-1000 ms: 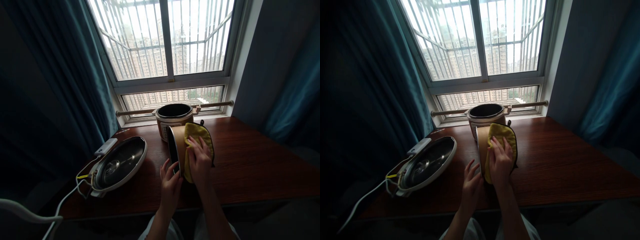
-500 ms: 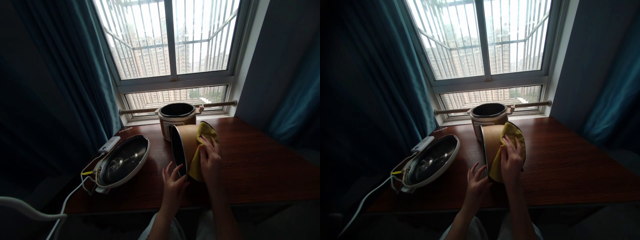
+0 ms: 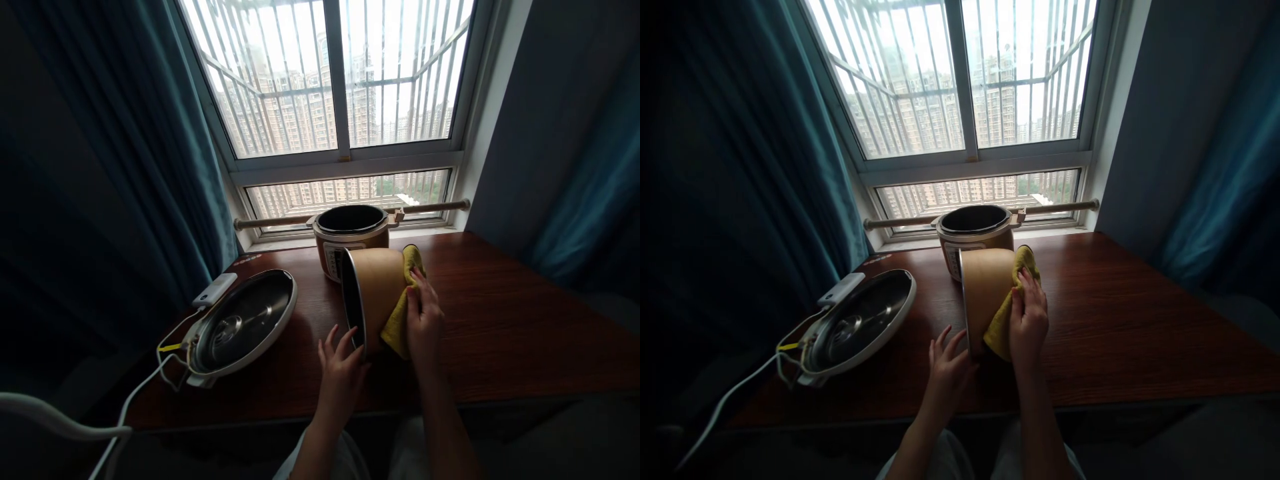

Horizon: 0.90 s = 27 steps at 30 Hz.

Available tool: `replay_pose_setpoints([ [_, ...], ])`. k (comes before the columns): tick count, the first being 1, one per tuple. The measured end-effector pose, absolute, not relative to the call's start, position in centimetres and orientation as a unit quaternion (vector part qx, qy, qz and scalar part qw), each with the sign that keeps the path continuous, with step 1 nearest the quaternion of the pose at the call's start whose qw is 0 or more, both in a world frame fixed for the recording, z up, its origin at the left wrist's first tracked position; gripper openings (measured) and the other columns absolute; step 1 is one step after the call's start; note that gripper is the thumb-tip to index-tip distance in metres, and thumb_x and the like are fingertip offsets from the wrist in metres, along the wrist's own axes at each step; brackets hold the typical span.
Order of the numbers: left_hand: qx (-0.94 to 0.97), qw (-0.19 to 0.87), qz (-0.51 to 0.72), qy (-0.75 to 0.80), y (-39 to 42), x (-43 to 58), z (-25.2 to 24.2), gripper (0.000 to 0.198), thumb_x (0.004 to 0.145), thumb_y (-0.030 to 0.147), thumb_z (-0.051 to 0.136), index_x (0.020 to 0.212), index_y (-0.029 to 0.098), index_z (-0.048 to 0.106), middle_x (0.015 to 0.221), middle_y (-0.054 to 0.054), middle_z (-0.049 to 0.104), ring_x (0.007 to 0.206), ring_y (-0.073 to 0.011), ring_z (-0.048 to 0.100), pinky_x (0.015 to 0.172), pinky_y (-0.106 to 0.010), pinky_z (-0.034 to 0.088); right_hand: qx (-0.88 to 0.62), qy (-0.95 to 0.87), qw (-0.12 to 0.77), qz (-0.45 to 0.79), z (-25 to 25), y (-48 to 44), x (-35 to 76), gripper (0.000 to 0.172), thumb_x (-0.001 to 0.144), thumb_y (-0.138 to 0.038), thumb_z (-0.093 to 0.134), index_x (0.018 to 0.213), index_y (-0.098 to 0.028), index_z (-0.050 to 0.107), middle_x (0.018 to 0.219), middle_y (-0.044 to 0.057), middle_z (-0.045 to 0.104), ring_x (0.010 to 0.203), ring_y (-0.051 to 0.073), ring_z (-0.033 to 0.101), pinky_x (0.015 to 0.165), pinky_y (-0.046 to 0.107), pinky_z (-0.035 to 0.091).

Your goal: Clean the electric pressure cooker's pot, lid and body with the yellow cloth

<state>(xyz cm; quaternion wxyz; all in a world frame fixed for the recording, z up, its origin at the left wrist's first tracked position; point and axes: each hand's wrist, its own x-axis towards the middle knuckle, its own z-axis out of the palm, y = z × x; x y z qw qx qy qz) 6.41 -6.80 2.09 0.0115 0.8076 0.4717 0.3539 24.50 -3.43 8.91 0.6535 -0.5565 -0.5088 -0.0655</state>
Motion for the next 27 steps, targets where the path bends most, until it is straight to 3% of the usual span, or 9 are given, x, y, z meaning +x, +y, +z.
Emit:
replay_pose_setpoints([
  [4,0.804,0.032,0.386,0.45,-7.1,6.2,3.0,0.019,0.084,0.019,0.051,0.097,0.024,0.065,0.131,-0.007,0.05,0.132,-0.0297,0.025,0.1,-0.062,0.027,-0.564,-0.505,0.647,-0.087,9.0,-3.7,23.7,0.035,0.093,-0.031,0.039,0.124,-0.02,0.053,0.128,0.007,0.054,0.123,0.022,0.044,0.103,0.046,0.033],
  [7,0.8,0.029,0.399,0.446,-7.3,6.1,3.3,0.021,0.086,0.017,0.047,0.089,0.024,0.067,0.128,-0.006,0.053,0.131,-0.0281,0.027,0.101,-0.06,0.027,-0.569,-0.541,0.608,-0.115,9.7,-4.5,22.6,0.034,0.093,-0.031,0.04,0.122,-0.022,0.055,0.127,0.005,0.056,0.128,0.025,0.037,0.106,0.053,0.023],
  [11,0.812,0.014,0.387,0.437,-7.4,5.9,3.2,0.027,0.086,0.014,0.045,0.1,0.024,0.065,0.128,-0.007,0.053,0.132,-0.0291,0.026,0.101,-0.063,0.024,-0.517,-0.66,0.532,-0.118,10.7,-5.5,21.2,0.03,0.092,-0.027,0.043,0.117,-0.025,0.058,0.122,0.001,0.059,0.131,0.024,0.034,0.109,0.053,0.013],
  [14,0.818,0.007,0.368,0.443,-7.5,6.0,3.0,0.028,0.086,0.013,0.043,0.102,0.025,0.064,0.128,-0.007,0.053,0.132,-0.0301,0.026,0.1,-0.065,0.023,-0.526,-0.645,0.544,-0.113,10.4,-5.3,21.7,0.029,0.092,-0.027,0.042,0.116,-0.026,0.058,0.122,0.0,0.059,0.129,0.023,0.036,0.109,0.052,0.014],
  [19,0.807,-0.004,0.346,0.478,-7.4,6.6,1.9,0.03,0.083,0.011,0.046,0.1,0.027,0.065,0.125,-0.006,0.055,0.129,-0.032,0.03,0.097,-0.067,0.025,-0.599,-0.503,0.616,-0.094,9.2,-4.5,24.1,0.036,0.093,-0.033,0.039,0.124,-0.02,0.053,0.129,0.007,0.053,0.127,0.025,0.038,0.104,0.051,0.027],
  [23,0.803,-0.012,0.329,0.496,-7.2,6.8,0.9,0.037,0.079,0.006,0.046,0.104,0.028,0.064,0.127,-0.006,0.053,0.128,-0.0332,0.028,0.097,-0.068,0.023,-0.532,-0.624,0.566,-0.089,10.2,-5.6,23.0,0.032,0.092,-0.029,0.042,0.12,-0.022,0.056,0.126,0.002,0.056,0.131,0.024,0.032,0.108,0.051,0.02],
  [27,0.799,-0.018,0.315,0.511,-7.2,6.7,0.5,0.043,0.077,0.002,0.045,0.106,0.029,0.064,0.127,-0.005,0.053,0.128,-0.0336,0.028,0.096,-0.068,0.023,-0.483,-0.696,0.523,-0.092,11.1,-6.0,21.5,0.028,0.091,-0.026,0.044,0.115,-0.024,0.059,0.122,0.0,0.059,0.129,0.023,0.036,0.11,0.05,0.017],
])
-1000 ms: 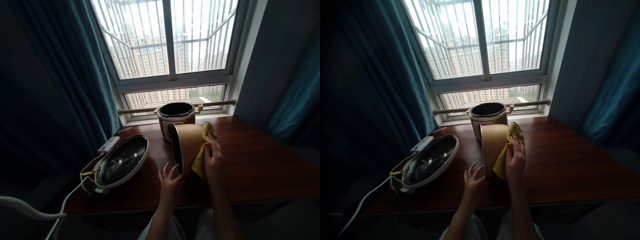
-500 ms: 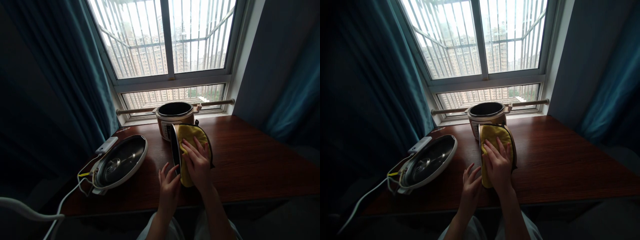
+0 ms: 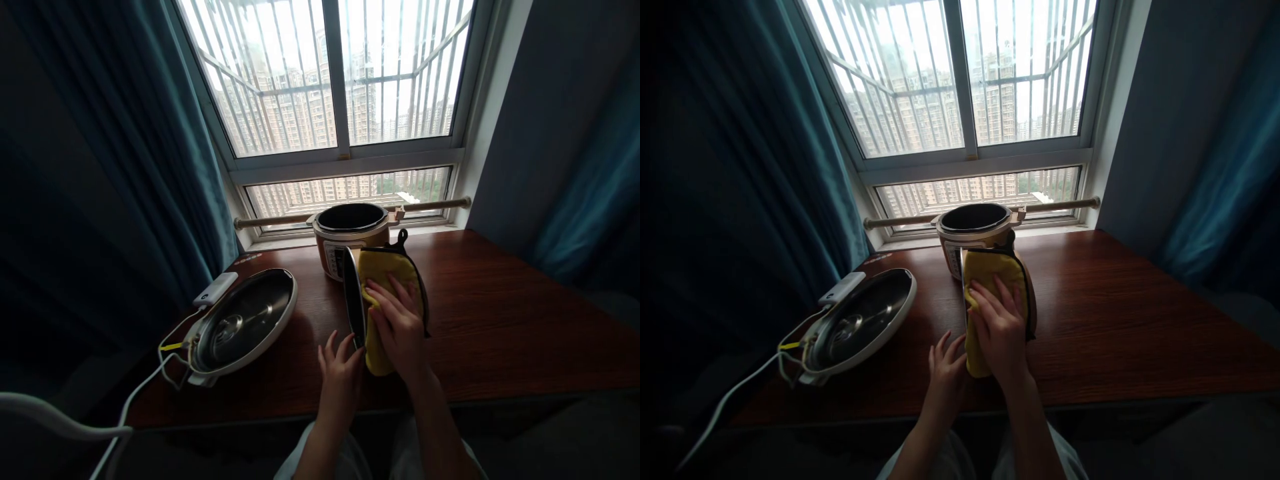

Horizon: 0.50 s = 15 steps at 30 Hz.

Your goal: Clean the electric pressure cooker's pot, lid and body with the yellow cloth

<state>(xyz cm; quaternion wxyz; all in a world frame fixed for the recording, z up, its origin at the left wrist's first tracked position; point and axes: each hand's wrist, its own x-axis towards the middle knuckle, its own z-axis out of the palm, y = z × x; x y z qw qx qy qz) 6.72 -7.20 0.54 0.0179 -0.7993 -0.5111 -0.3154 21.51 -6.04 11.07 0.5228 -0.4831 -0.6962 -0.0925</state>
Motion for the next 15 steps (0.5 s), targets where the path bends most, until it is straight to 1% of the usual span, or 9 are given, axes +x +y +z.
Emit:
replay_pose_setpoints([
  [2,-0.797,0.014,-0.315,-0.515,-7.2,6.7,0.5,0.041,0.078,0.003,0.045,0.105,0.029,0.064,0.127,-0.005,0.053,0.127,-0.0336,0.03,0.096,-0.068,0.024,-0.517,-0.644,0.555,-0.1,10.7,-5.7,22.0,0.029,0.092,-0.027,0.043,0.116,-0.023,0.058,0.122,0.002,0.059,0.129,0.023,0.036,0.109,0.051,0.018],
  [5,-0.796,0.007,-0.316,-0.516,-7.3,6.7,0.6,0.037,0.081,0.006,0.045,0.103,0.028,0.064,0.127,-0.005,0.053,0.128,-0.0333,0.03,0.096,-0.068,0.024,-0.569,-0.53,0.62,-0.1,9.5,-4.9,23.6,0.033,0.093,-0.031,0.04,0.12,-0.02,0.056,0.125,0.007,0.057,0.125,0.024,0.041,0.105,0.05,0.029],
  [7,-0.8,-0.009,-0.311,-0.513,-7.4,6.7,0.9,0.034,0.081,0.008,0.045,0.103,0.028,0.064,0.13,-0.005,0.051,0.129,-0.0338,0.029,0.097,-0.068,0.025,-0.581,-0.494,0.641,-0.091,9.0,-4.7,24.4,0.036,0.093,-0.032,0.04,0.122,-0.019,0.055,0.126,0.009,0.056,0.122,0.024,0.045,0.101,0.047,0.036],
  [8,-0.804,-0.022,-0.308,-0.509,-7.4,6.7,1.1,0.033,0.081,0.01,0.047,0.104,0.027,0.063,0.132,-0.006,0.049,0.129,-0.0343,0.028,0.096,-0.067,0.026,-0.582,-0.49,0.643,-0.088,8.8,-4.7,24.6,0.036,0.093,-0.032,0.04,0.123,-0.019,0.055,0.126,0.01,0.055,0.121,0.024,0.046,0.1,0.046,0.037],
  [10,-0.81,-0.047,-0.309,-0.496,-7.5,6.6,1.7,0.033,0.081,0.016,0.051,0.111,0.025,0.06,0.136,-0.009,0.044,0.13,-0.0347,0.027,0.097,-0.066,0.028,-0.577,-0.5,0.639,-0.09,8.8,-5.0,24.5,0.036,0.093,-0.032,0.04,0.123,-0.019,0.054,0.126,0.01,0.055,0.123,0.024,0.045,0.101,0.046,0.037],
  [12,-0.814,-0.057,-0.321,-0.48,-7.7,6.5,2.3,0.034,0.082,0.02,0.051,0.115,0.024,0.058,0.138,-0.01,0.041,0.132,-0.0334,0.024,0.099,-0.063,0.028,-0.568,-0.521,0.629,-0.1,9.1,-5.3,23.9,0.036,0.093,-0.03,0.04,0.124,-0.02,0.053,0.127,0.008,0.055,0.126,0.024,0.041,0.103,0.048,0.034],
  [15,-0.819,-0.049,-0.338,-0.461,-7.9,6.6,2.8,0.032,0.085,0.016,0.045,0.11,0.025,0.061,0.138,-0.009,0.042,0.134,-0.031,0.021,0.101,-0.063,0.025,-0.54,-0.586,0.594,-0.107,10.0,-6.1,22.3,0.033,0.093,-0.027,0.04,0.121,-0.022,0.055,0.125,0.004,0.057,0.129,0.024,0.036,0.107,0.051,0.025],
])
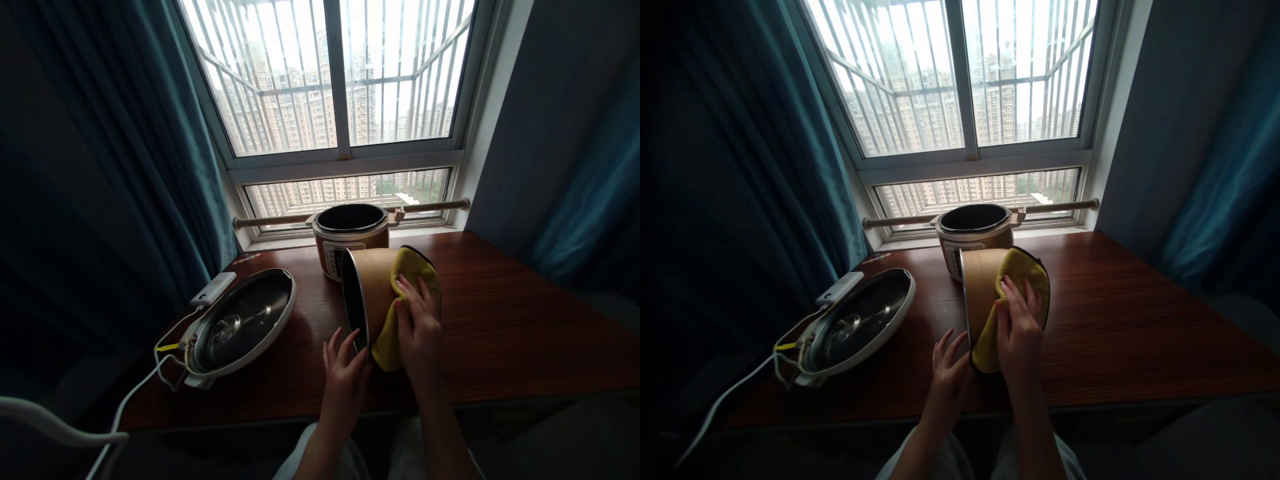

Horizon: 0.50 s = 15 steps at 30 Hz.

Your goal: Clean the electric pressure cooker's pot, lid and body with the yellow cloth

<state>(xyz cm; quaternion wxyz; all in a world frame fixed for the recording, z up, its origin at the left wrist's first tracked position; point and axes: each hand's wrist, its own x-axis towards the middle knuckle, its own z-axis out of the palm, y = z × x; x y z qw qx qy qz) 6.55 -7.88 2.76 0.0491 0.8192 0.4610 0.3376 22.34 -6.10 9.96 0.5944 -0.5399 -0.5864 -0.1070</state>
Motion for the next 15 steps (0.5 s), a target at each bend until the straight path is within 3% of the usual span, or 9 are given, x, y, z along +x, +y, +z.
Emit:
replay_pose_setpoints([
  [6,0.824,0.034,0.34,0.451,-7.9,6.5,2.7,0.037,0.083,0.012,0.046,0.113,0.028,0.061,0.136,-0.009,0.045,0.133,-0.0323,0.023,0.1,-0.066,0.023,-0.506,-0.664,0.542,-0.098,10.6,-6.4,20.7,0.029,0.092,-0.024,0.041,0.117,-0.023,0.056,0.123,0.001,0.059,0.129,0.023,0.037,0.11,0.052,0.015],
  [12,0.836,0.025,0.321,0.444,-8.1,6.7,2.6,0.026,0.085,0.016,0.048,0.098,0.027,0.066,0.135,-0.007,0.047,0.133,-0.0328,0.023,0.099,-0.068,0.023,-0.596,-0.486,0.632,-0.097,9.1,-5.4,23.5,0.035,0.093,-0.033,0.039,0.121,-0.02,0.055,0.126,0.008,0.056,0.125,0.025,0.041,0.102,0.049,0.031],
  [15,0.855,0.019,0.3,0.422,-8.1,6.8,2.4,0.025,0.084,0.016,0.049,0.098,0.027,0.067,0.136,-0.007,0.046,0.133,-0.0351,0.022,0.097,-0.071,0.022,-0.591,-0.509,0.62,-0.083,9.8,-6.1,23.6,0.035,0.093,-0.034,0.039,0.121,-0.022,0.055,0.127,0.007,0.055,0.127,0.026,0.039,0.104,0.052,0.028],
])
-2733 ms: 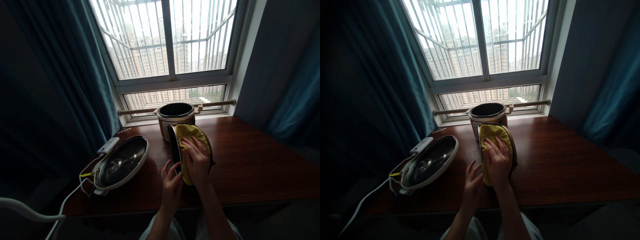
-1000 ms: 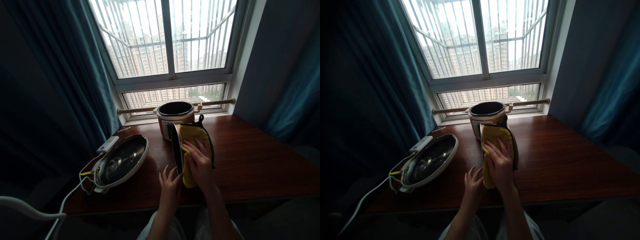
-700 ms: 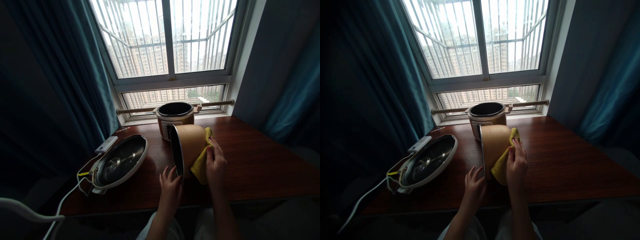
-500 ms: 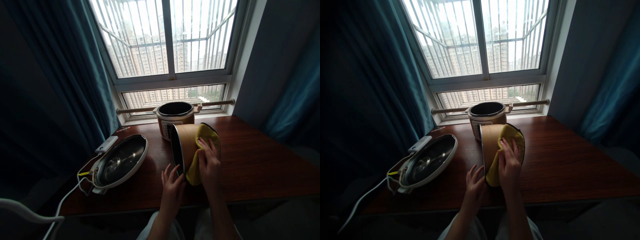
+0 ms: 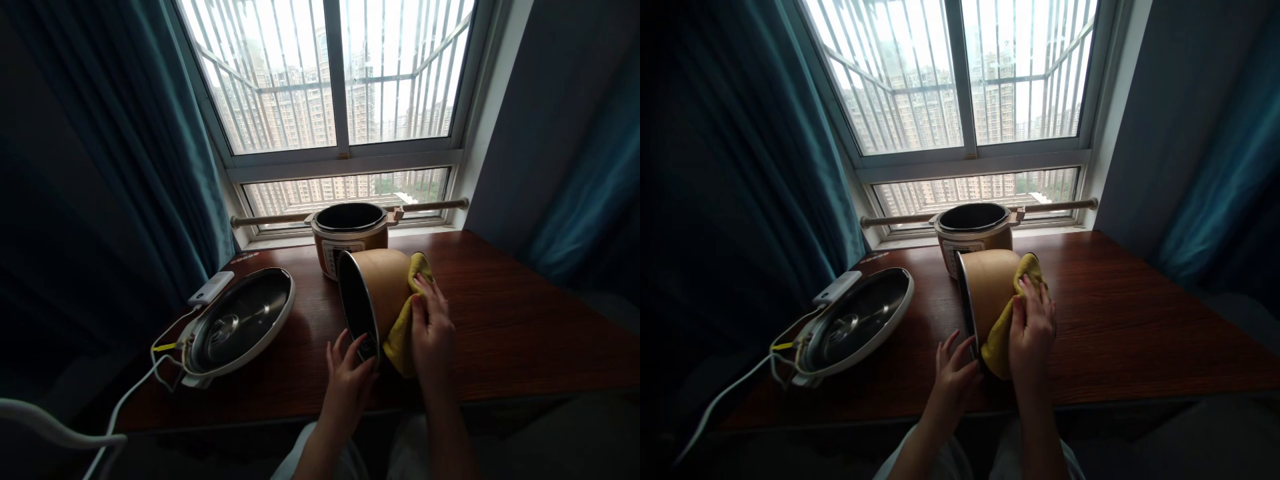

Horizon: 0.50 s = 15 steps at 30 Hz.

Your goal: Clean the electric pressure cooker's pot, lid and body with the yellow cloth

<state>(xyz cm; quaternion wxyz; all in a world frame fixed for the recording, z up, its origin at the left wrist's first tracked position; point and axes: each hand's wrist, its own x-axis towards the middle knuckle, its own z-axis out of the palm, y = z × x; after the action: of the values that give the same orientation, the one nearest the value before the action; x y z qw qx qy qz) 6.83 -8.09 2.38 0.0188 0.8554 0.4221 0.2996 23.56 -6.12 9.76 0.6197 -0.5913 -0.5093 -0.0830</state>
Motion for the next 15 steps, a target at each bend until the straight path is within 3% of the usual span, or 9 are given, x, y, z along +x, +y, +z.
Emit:
replay_pose_setpoints([
  [6,0.878,0.027,0.254,0.406,-8.3,6.9,2.7,0.034,0.083,0.015,0.049,0.11,0.031,0.062,0.137,-0.006,0.045,0.133,-0.0359,0.022,0.096,-0.072,0.024,-0.503,-0.663,0.551,-0.069,11.6,-6.9,22.3,0.028,0.093,-0.029,0.04,0.115,-0.026,0.058,0.122,0.0,0.059,0.128,0.022,0.037,0.11,0.052,0.015],
  [11,0.877,0.034,0.246,0.411,-8.4,7.0,2.5,0.03,0.082,0.017,0.052,0.107,0.031,0.064,0.137,-0.005,0.046,0.132,-0.0364,0.024,0.097,-0.072,0.022,-0.579,-0.535,0.614,-0.047,10.4,-5.7,25.0,0.036,0.093,-0.036,0.038,0.122,-0.022,0.054,0.129,0.006,0.054,0.128,0.025,0.038,0.106,0.054,0.022],
  [15,0.879,0.043,0.256,0.4,-8.4,7.4,1.4,0.031,0.08,0.017,0.055,0.106,0.031,0.065,0.137,-0.005,0.046,0.132,-0.0378,0.023,0.097,-0.073,0.02,-0.531,-0.536,0.655,0.017,11.1,-7.1,24.9,0.033,0.092,-0.033,0.04,0.118,-0.023,0.058,0.127,0.005,0.055,0.127,0.023,0.039,0.107,0.047,0.027],
])
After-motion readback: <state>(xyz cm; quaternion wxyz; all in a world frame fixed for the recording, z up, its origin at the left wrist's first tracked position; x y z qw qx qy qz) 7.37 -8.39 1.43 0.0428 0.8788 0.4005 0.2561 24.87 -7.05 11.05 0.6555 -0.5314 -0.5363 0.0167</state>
